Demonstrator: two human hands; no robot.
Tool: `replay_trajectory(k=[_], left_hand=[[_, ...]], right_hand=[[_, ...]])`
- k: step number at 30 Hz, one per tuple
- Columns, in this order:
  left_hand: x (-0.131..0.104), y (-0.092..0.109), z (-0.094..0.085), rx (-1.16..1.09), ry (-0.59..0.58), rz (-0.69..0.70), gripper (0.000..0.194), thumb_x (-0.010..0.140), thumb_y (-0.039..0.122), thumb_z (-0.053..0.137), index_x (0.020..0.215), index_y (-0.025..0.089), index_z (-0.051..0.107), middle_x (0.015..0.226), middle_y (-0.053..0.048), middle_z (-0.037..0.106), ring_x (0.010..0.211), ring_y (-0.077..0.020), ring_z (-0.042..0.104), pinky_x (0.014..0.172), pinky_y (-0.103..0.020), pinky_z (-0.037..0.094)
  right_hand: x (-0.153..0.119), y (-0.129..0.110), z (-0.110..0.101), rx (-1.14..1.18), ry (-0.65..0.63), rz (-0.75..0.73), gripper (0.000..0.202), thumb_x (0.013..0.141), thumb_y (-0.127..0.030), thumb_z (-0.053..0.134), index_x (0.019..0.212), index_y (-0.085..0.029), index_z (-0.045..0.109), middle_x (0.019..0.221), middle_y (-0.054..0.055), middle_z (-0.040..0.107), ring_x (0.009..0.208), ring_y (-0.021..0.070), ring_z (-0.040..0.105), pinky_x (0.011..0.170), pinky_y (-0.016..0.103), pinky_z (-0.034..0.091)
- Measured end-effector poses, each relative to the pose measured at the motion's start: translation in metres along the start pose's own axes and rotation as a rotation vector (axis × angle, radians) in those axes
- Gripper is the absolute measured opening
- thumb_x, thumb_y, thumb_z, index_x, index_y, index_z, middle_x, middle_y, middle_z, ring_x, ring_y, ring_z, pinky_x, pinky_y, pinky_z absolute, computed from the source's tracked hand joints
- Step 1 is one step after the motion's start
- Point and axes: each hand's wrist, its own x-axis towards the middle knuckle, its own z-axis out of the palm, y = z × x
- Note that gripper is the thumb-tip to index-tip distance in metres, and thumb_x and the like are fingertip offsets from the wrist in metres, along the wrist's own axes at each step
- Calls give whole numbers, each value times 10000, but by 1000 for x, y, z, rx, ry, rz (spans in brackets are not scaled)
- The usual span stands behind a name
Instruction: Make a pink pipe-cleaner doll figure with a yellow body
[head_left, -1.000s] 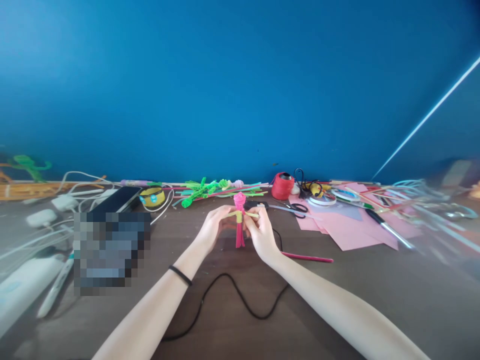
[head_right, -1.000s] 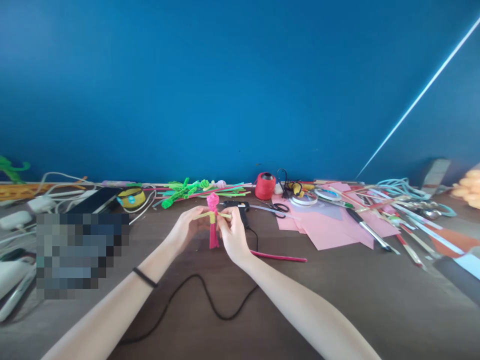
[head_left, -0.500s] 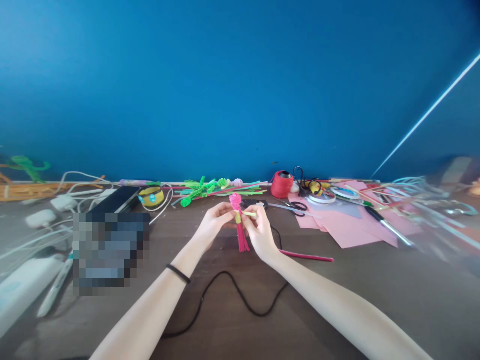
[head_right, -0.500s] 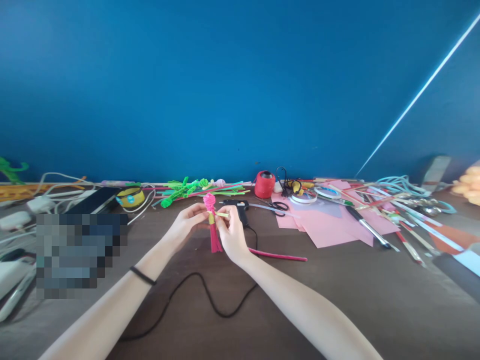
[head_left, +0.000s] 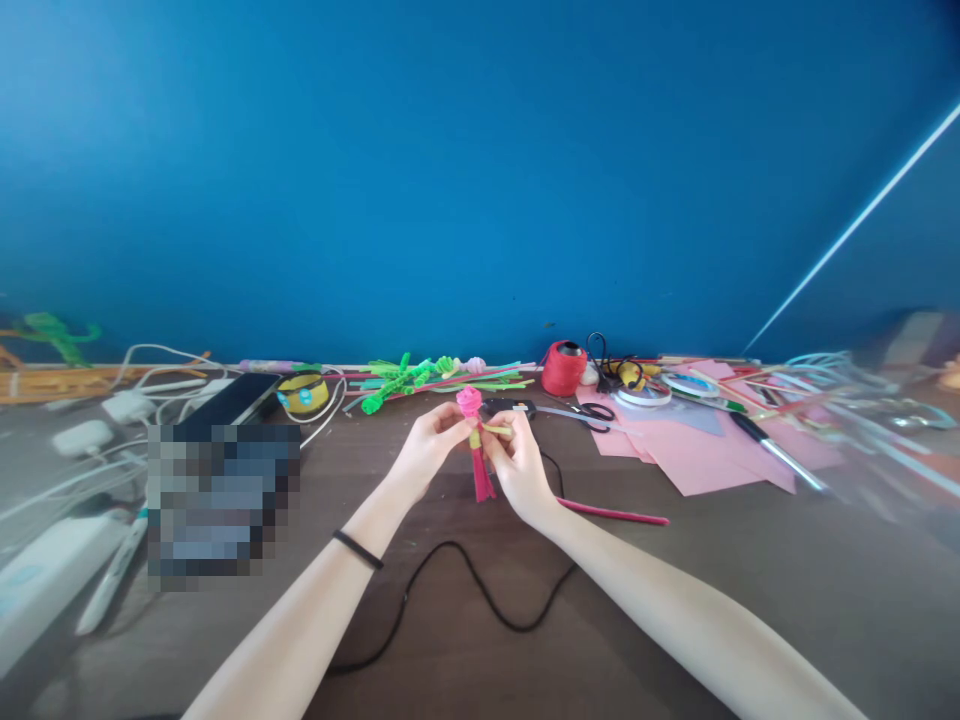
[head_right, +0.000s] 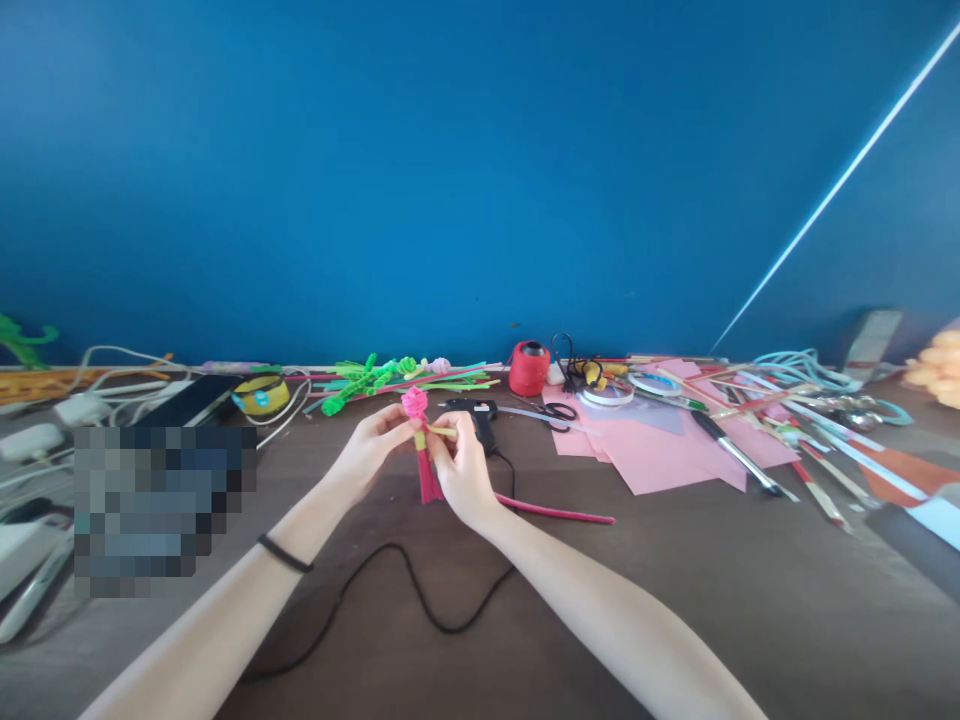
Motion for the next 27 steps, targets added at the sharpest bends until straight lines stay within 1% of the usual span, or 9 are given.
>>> replay_trajectory(k=[5,8,12,16,22,25,27], left_hand=[[0,0,1,-23,4,0,169,634,233,657,770,140,619,709,-3,610,661,-131,563,671,-260,458],[0,0,0,6,-1,-12,151,650,249,636,754,143,614,683,5,598,648,-129,551,670,-263,453],[0,1,-2,22,-25,-40,145,670,257,606,769,151,611,703,4,598,665,-132,544,666,-257,447],[0,-1,-3,54,-37,-48,99,685,234,569,719,147,601,630,5,571,613,-129,517,644,-249,429],[1,-5,-5,106,-30,-50,122,709,250,543,741,155,612,587,16,544,590,-124,489,628,-237,407],[1,-1,-6,112,-30,-65,140,698,265,563,756,155,628,603,11,560,595,-123,491,620,-234,398],[1,3,-6,83,-25,-72,149,673,262,593,764,153,638,659,-3,592,632,-134,512,634,-239,400]], right_hand=[[1,-2,-1,-18,-5,17,147,798,-309,506,864,-202,431,714,3,552,596,121,538,514,233,413],[1,-2,-2,-45,-9,-21,127,803,-301,501,823,-199,428,691,-5,531,594,116,524,522,230,397],[1,-4,-3,-115,-22,-76,105,812,-290,485,817,-197,437,663,-16,490,563,105,484,520,229,373],[0,-6,-3,-144,-43,-73,117,812,-306,481,811,-203,426,640,-20,491,540,108,474,506,232,368],[1,-6,-5,-163,-61,-111,130,803,-328,490,811,-205,449,669,-5,501,559,119,498,502,238,380],[5,-7,-8,-164,-94,-110,143,793,-340,509,795,-202,471,659,-10,495,539,108,474,481,227,362],[9,-10,-11,-166,-148,-75,163,781,-352,525,762,-195,486,623,-24,483,507,95,446,461,215,344]])
